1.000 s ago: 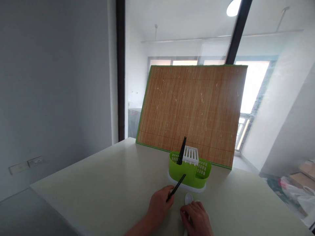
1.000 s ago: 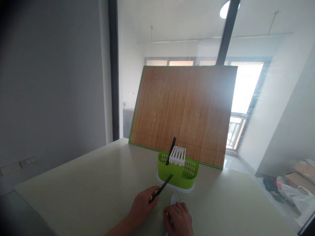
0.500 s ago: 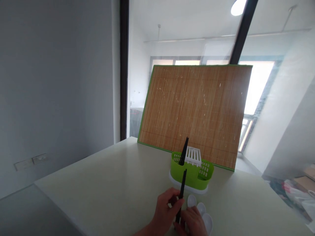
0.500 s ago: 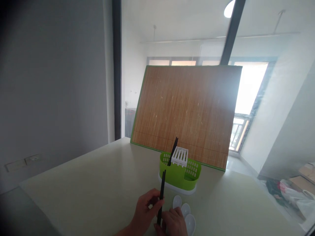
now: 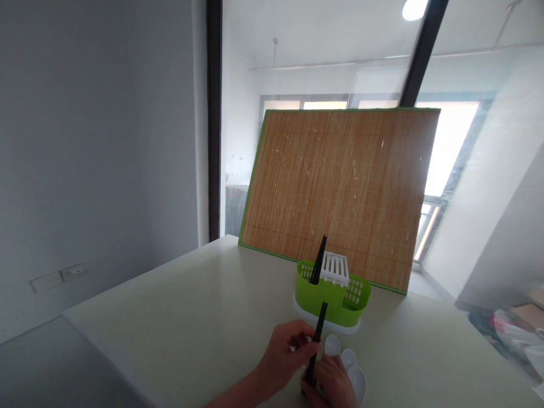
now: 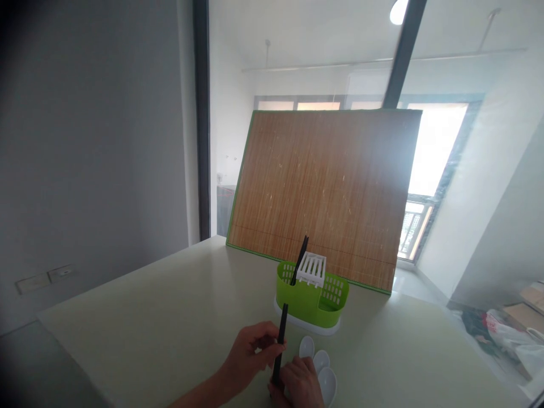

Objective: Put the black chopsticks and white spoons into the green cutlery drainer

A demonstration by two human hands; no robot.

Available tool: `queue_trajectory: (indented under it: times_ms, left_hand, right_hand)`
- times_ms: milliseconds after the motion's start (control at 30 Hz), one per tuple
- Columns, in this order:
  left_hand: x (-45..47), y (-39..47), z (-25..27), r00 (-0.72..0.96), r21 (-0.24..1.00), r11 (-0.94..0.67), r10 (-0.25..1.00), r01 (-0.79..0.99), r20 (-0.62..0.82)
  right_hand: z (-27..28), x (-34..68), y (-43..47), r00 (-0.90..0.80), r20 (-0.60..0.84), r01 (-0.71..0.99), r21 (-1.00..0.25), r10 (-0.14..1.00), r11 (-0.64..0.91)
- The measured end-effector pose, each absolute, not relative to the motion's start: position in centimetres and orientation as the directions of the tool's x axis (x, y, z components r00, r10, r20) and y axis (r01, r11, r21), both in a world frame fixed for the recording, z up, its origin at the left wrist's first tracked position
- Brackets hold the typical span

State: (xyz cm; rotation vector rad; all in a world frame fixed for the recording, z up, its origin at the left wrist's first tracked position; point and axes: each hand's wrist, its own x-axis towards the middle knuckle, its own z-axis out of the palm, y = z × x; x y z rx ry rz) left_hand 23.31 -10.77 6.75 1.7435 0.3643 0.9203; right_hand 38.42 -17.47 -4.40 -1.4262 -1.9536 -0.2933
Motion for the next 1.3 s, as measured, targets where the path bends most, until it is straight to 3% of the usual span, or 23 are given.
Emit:
queue_trajectory:
  times_ms: [367,567,667,967,1300]
  left_hand:
    - [21.7,-10.2,12.0,0.752,0.764,-0.644,0.486,-0.036,0.446]
    - [22.9,-5.0,18.5,0.42,0.696,-0.705,0.596,-0.134,0.685]
    - [25.2,-1.2,19.9,0.313,0.664,-0.736,0.605,-0.13,0.732]
    - [31.3,5.8,14.9,0.425,0.723,-0.621,0.767,0.302,0.481]
    - [34.2,7.5,12.6,0.533,0.706,-0.563,0.789,0.431,0.304]
  right_hand:
    - [-1.7,38.7,-18.4,-0.224,0.607,0.911,-0.148,0.763,0.385]
    - [-0.3,39.3,-18.9,-0.246,0.627,0.919,-0.092,0.739,0.383]
    - [-0.3,39.5,-18.9,-0.228,0.66,0.931,-0.067,0.716,0.359]
    - [0.5,39.5,-18.9,-0.209,0.71,0.942,-0.039,0.672,0.334]
    - [0.7,39.8,-19.1,-0.183,0.647,0.955,-0.062,0.741,0.289]
